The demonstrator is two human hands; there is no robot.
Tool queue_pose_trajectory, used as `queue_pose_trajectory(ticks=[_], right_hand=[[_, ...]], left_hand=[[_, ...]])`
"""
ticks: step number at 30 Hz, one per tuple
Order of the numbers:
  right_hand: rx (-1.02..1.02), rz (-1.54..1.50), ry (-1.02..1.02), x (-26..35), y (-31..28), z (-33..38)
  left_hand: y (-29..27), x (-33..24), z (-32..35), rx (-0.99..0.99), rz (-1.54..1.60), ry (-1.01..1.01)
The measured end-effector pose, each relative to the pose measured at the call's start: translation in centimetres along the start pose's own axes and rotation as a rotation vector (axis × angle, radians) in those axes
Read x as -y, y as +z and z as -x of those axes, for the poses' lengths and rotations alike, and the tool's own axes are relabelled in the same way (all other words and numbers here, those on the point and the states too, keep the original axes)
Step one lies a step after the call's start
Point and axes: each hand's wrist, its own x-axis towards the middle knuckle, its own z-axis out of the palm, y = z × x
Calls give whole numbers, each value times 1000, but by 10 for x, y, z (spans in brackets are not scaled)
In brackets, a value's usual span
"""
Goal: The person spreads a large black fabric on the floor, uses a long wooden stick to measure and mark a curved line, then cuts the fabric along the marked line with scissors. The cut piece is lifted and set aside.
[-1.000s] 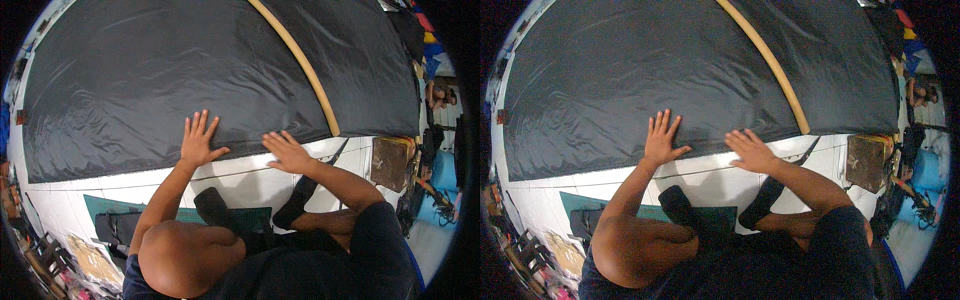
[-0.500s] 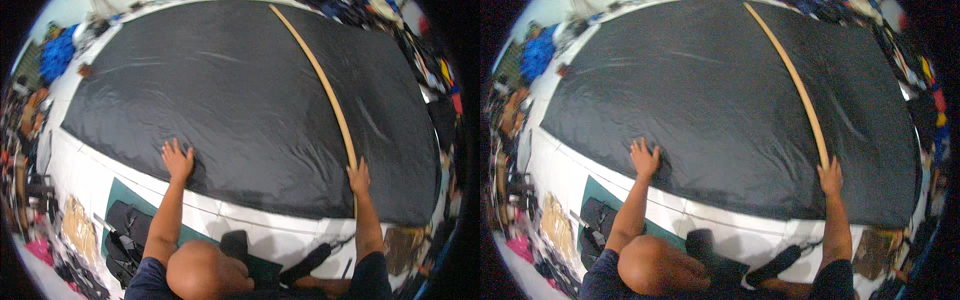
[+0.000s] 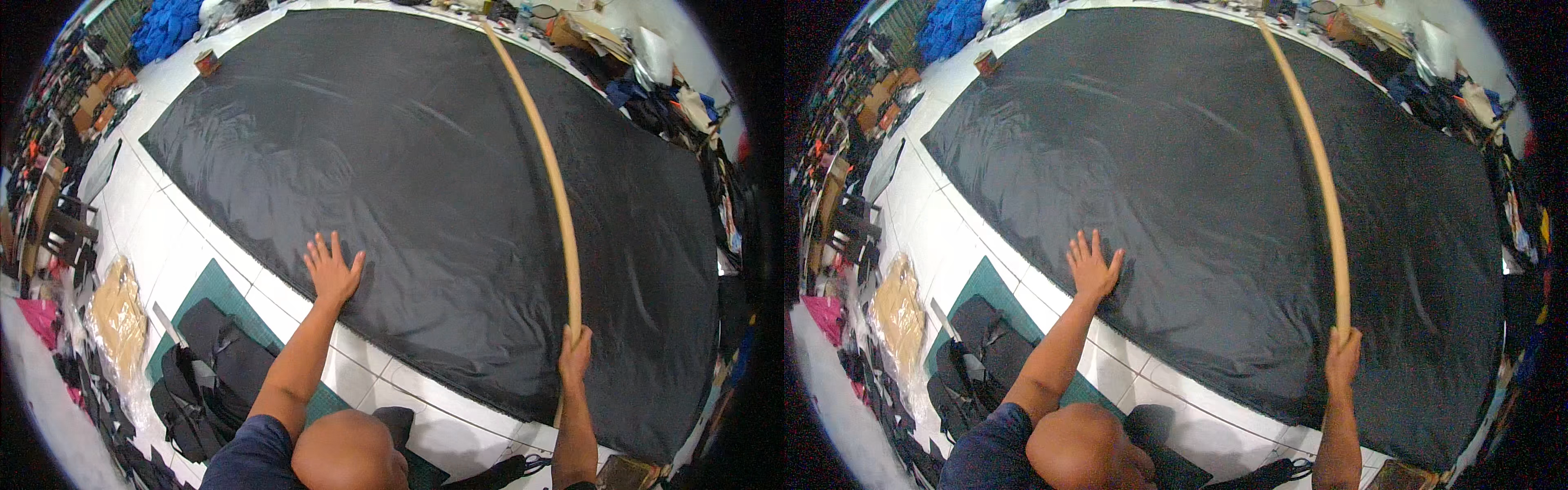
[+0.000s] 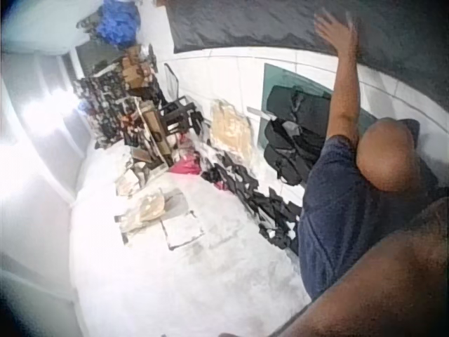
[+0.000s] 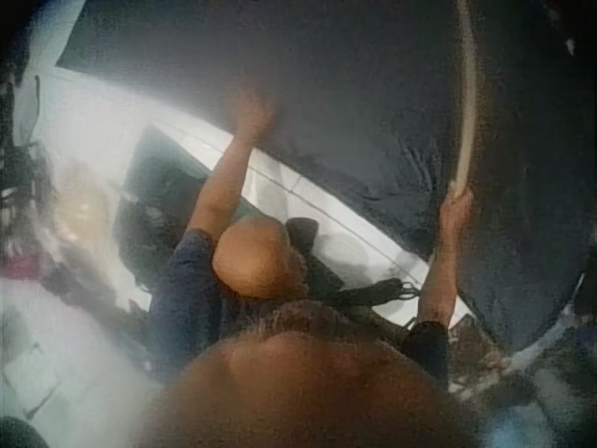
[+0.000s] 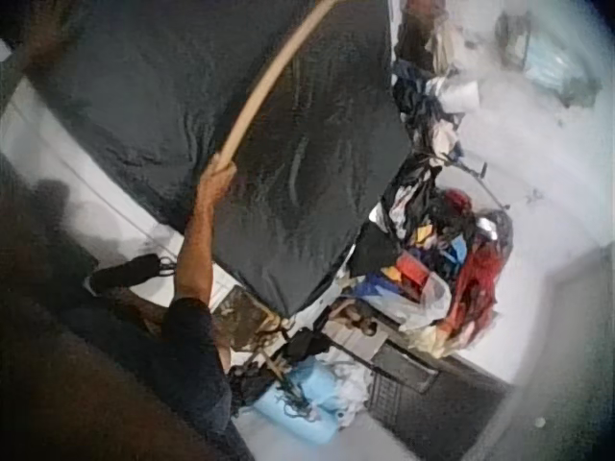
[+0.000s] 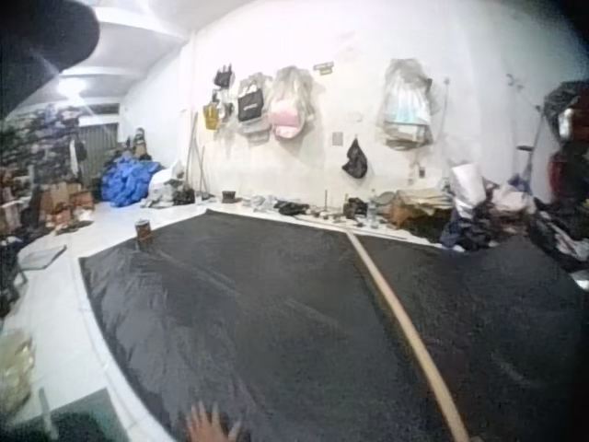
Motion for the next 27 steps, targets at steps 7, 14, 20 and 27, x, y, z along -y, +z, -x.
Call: queue_pose_trajectory(ticks=[7, 14, 20, 27], right_hand=[[234, 88, -376, 189, 107, -21], [450, 138, -724, 366, 209, -38], [654, 182, -946, 483, 283, 14], [874, 113, -1034, 550, 335, 67]], left_hand=[[21, 18, -104, -181, -45, 12], [41, -3, -116, -178, -72, -46], [39, 8, -113, -65, -194, -54], [30, 6, -119, -11, 65, -174]])
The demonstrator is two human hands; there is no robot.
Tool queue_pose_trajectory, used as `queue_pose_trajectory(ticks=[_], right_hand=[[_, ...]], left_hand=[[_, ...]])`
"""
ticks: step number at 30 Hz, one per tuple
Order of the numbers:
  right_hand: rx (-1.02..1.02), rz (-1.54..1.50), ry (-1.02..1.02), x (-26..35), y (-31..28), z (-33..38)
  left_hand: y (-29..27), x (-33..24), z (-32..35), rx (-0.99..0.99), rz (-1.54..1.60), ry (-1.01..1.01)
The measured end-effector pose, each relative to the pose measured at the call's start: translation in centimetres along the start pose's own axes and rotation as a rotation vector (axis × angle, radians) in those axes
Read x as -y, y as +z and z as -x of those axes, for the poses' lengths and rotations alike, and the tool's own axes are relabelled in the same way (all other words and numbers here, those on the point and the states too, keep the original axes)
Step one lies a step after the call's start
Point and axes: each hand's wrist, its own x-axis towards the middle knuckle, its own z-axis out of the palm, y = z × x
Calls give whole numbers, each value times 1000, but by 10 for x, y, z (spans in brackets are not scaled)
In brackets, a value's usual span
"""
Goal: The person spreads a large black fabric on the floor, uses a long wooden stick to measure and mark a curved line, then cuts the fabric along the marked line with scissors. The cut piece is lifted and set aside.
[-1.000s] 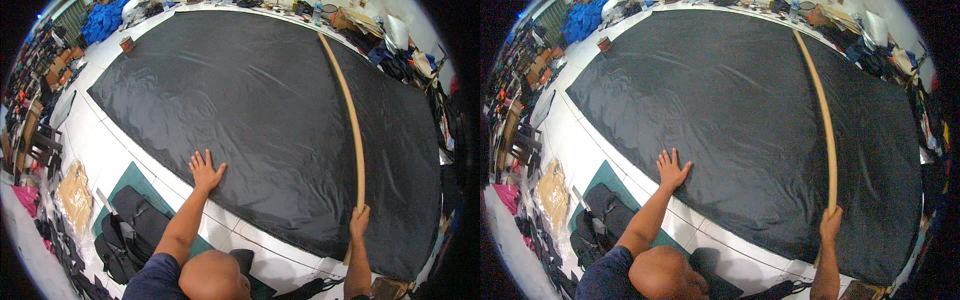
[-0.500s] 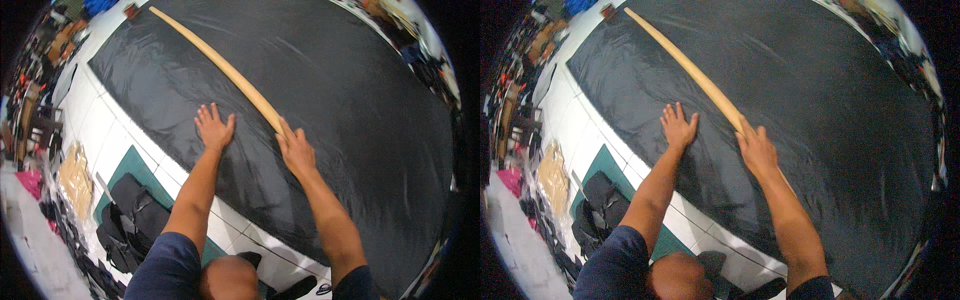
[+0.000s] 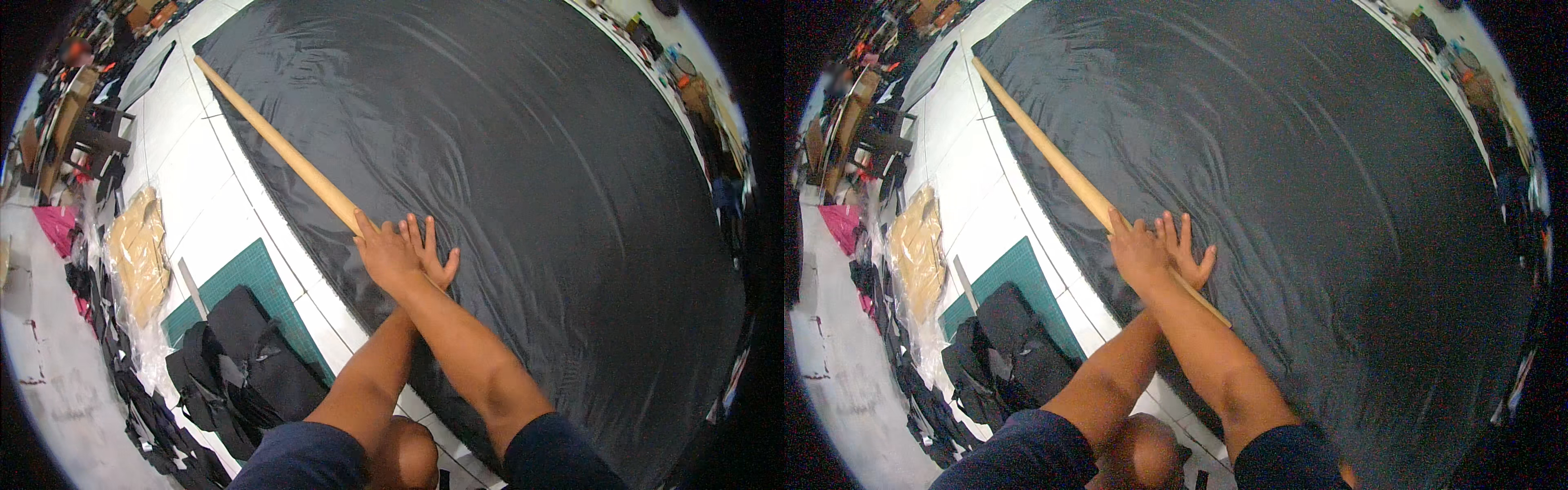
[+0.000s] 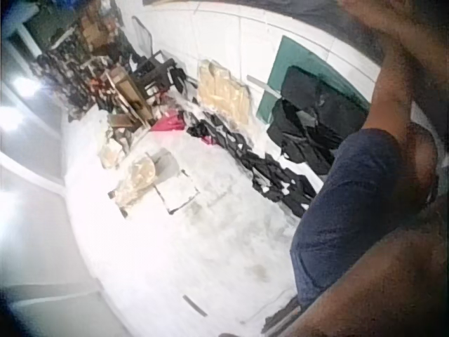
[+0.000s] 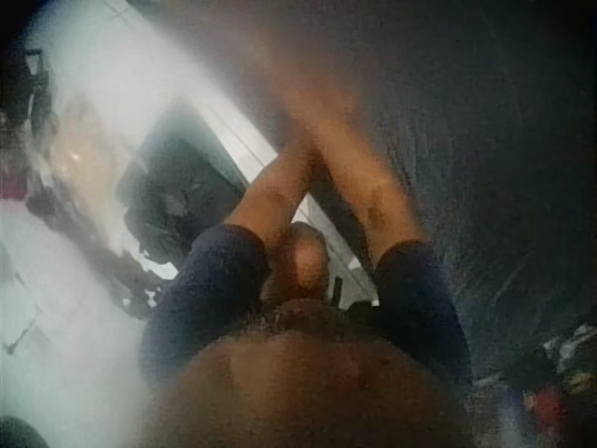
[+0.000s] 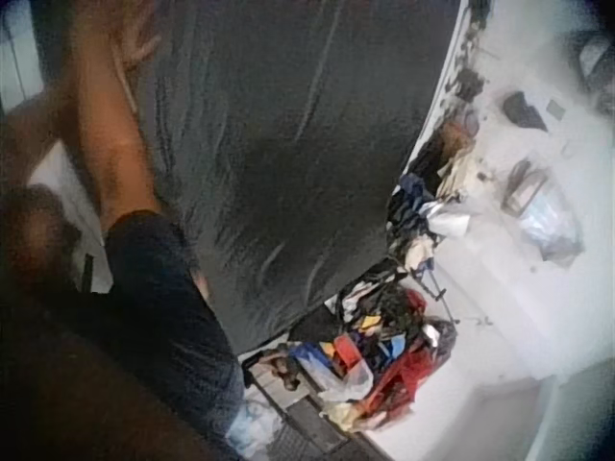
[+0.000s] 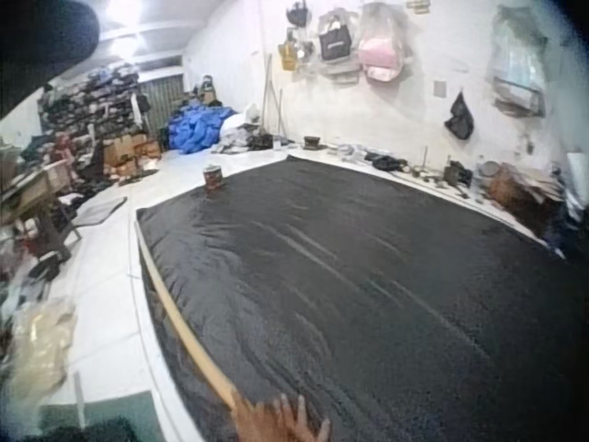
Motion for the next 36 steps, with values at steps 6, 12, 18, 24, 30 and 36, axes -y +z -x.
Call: queue_pose_trajectory(ticks=[6, 12, 18, 24, 30, 36], right_hand=[[-49, -47, 126, -16, -55, -23], [-423, 377, 188, -154, -123, -89], [-416, 427, 310, -278, -172, -120], [-390, 426, 492, -361, -236, -157], [-415, 424, 552, -429, -295, -222], [-538, 365, 517, -372, -334, -298]], left_hand=[[-12, 8, -1, 98, 239, 5], [-14, -10, -10, -10, 34, 23], [-16, -8, -11, 106, 0, -45], [-14, -2, -9, 164, -41, -46], [-11, -4, -9, 194, -49, -49], [-11, -3, -11, 199, -35, -75]])
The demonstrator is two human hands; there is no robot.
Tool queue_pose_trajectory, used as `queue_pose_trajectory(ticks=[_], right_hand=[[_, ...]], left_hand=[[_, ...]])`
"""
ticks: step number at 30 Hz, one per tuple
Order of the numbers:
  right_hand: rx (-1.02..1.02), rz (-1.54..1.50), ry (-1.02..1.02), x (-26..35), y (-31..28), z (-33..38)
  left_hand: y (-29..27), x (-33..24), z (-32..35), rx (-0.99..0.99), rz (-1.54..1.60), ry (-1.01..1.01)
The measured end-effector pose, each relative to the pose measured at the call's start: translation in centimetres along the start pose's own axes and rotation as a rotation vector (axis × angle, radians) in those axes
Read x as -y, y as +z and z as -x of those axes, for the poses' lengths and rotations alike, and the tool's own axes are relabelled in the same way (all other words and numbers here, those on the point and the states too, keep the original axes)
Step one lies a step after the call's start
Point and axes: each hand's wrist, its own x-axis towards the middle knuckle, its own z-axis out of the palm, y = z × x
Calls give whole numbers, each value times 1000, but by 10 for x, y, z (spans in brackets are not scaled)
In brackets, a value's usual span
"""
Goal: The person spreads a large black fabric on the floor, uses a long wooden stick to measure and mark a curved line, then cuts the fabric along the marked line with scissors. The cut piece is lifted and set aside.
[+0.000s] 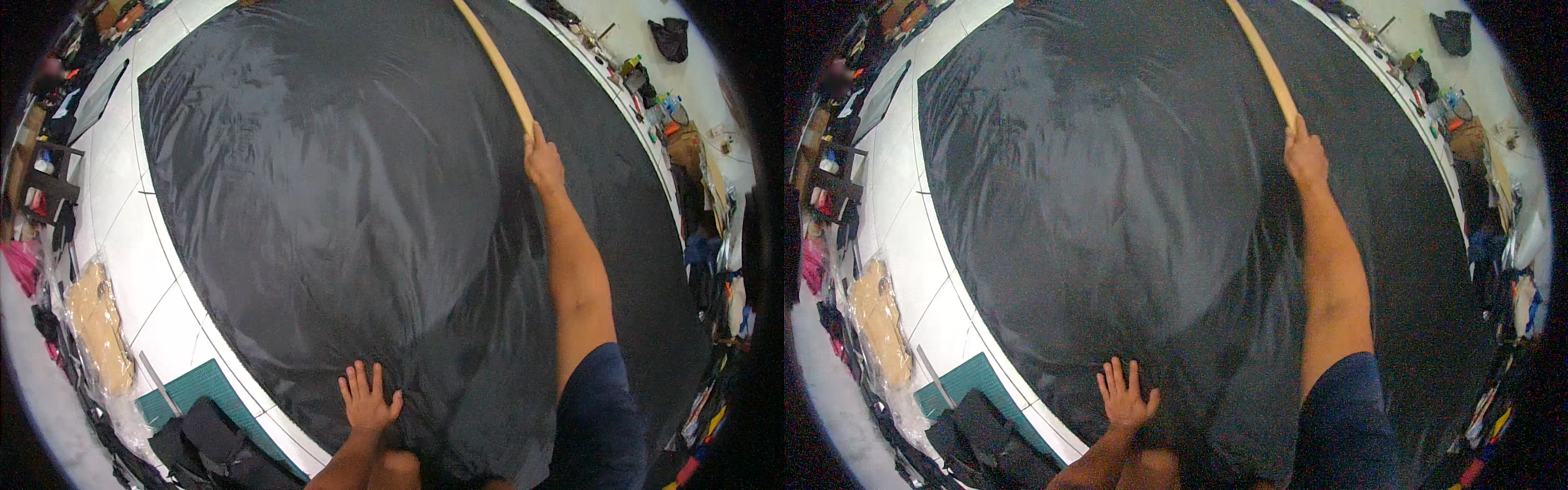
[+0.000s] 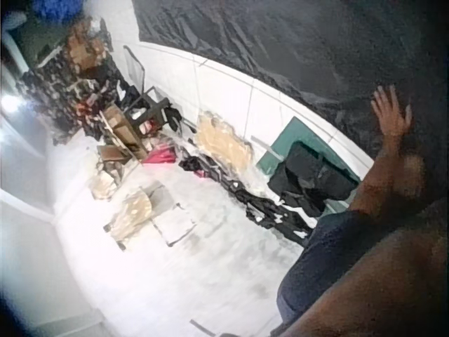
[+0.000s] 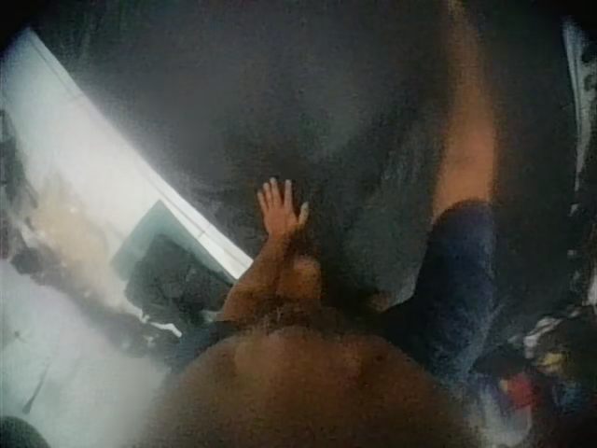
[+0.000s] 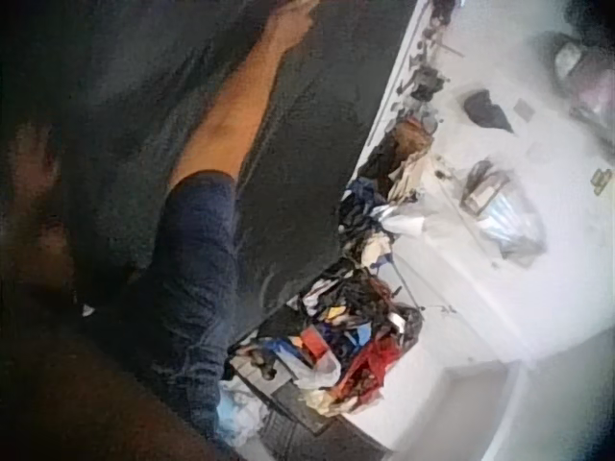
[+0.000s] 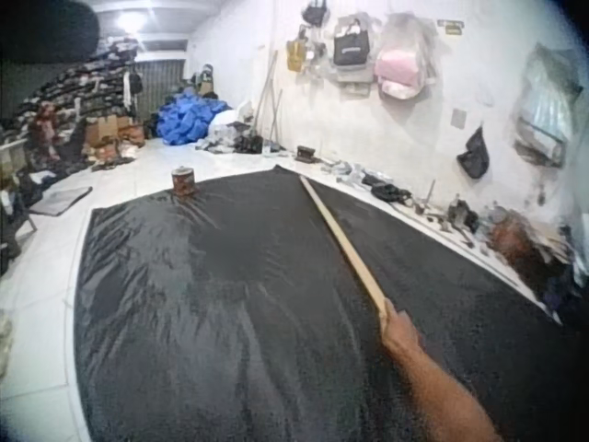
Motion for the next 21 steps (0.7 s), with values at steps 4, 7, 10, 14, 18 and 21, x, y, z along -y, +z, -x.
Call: queue_pose_trajectory(ticks=[4, 7, 10, 14, 18, 21], right_hand=[[-62, 17, -139, 20, 8, 21], [9, 67, -141, 17, 16, 38], [52, 126, -127, -3, 26, 37], [173, 95, -27, 5, 28, 5], [73, 13, -73, -29, 1, -98], [1, -115, -151, 7, -15, -107]], left_hand=[[1, -2, 0, -19, 3, 1], [-1, -2, -1, -17, 19, -17], [0, -3, 0, -21, -5, -26], [-2, 2, 2, -17, -20, -50], [3, -9, -1, -31, 47, 10], [-3, -4, -1, -9, 9, -14]])
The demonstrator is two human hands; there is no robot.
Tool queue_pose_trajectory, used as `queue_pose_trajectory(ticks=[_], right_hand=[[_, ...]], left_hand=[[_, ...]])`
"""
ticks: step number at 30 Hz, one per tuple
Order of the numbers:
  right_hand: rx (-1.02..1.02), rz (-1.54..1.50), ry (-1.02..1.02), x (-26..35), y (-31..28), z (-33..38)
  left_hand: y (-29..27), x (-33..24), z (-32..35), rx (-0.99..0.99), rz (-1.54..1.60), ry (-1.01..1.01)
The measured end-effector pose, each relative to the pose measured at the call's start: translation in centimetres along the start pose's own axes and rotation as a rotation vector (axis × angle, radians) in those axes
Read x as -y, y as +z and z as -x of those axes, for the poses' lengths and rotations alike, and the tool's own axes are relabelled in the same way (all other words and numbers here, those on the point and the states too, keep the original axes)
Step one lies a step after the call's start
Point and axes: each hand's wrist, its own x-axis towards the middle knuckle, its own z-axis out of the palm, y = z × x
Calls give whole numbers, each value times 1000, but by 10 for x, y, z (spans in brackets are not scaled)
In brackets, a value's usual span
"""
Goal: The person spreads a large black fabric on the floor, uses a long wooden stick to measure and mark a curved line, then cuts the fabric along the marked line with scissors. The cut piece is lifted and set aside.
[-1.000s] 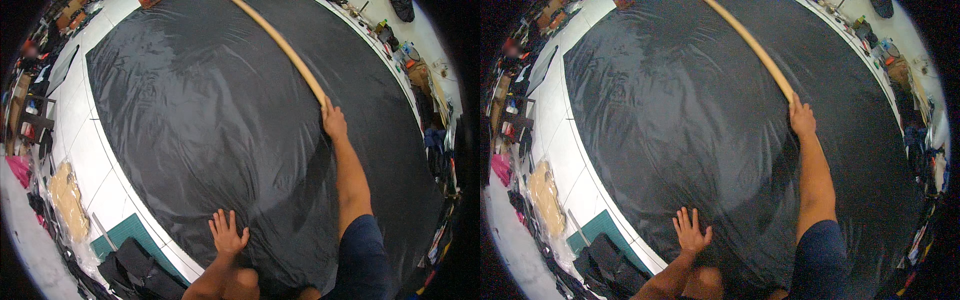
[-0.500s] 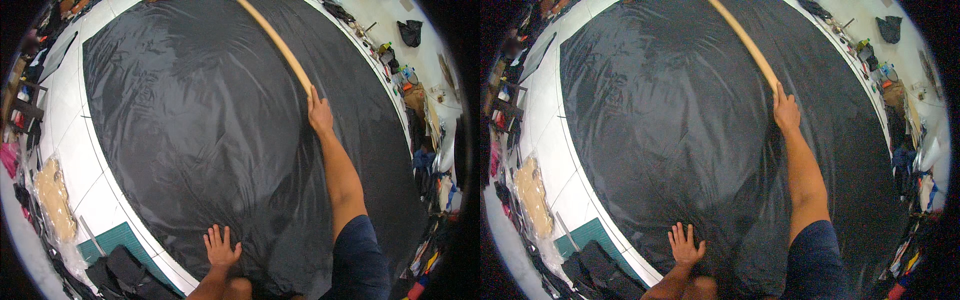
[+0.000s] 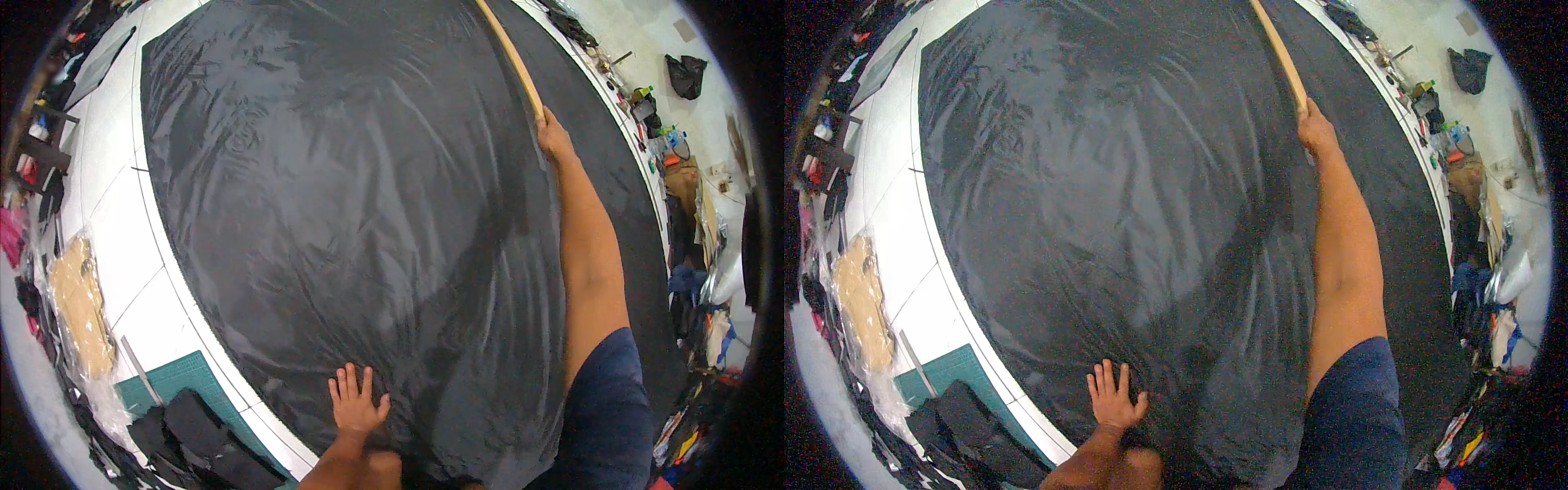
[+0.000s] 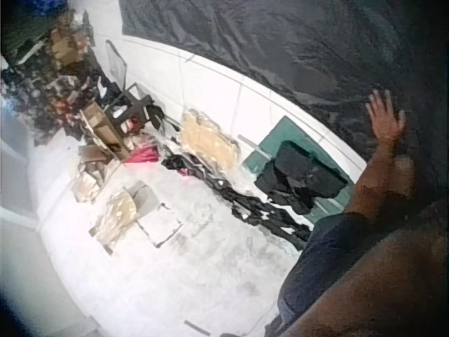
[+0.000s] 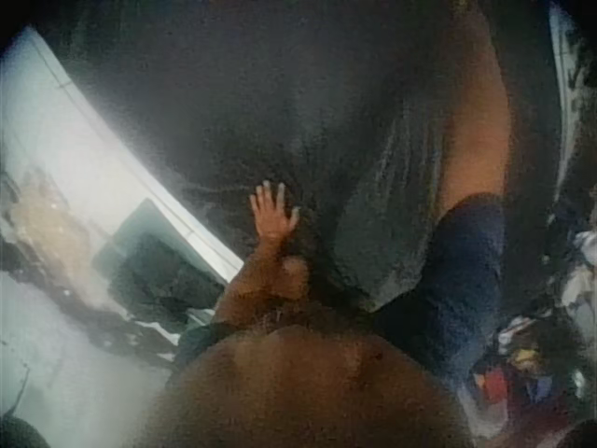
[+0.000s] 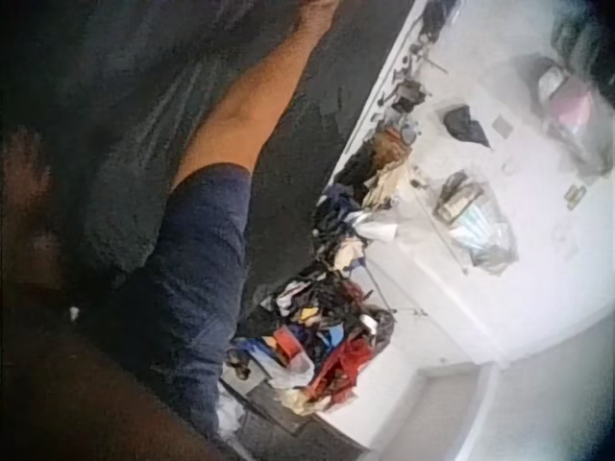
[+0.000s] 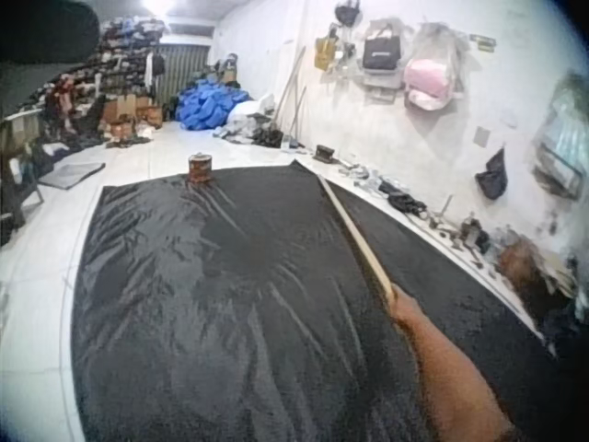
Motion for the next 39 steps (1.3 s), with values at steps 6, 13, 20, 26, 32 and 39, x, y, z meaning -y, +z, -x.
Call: queue_pose_trajectory(ticks=[6, 13, 20, 26, 32, 39], right_hand=[[-6, 138, -3, 22, 26, 164], [137, 146, 90, -24, -9, 423], [176, 201, 53, -6, 11, 422], [122, 167, 247, -40, 3, 442], [122, 160, 472, -112, -38, 582], [36, 196, 749, -286, -90, 814]], left_hand=[[3, 5, 4, 12, 37, 4], [3, 3, 1, 2, 6, 20], [-4, 2, 0, -15, -7, 30], [-5, -4, -1, -58, 0, 62], [-3, 3, 0, -116, -60, 77], [2, -6, 10, -192, -81, 112]])
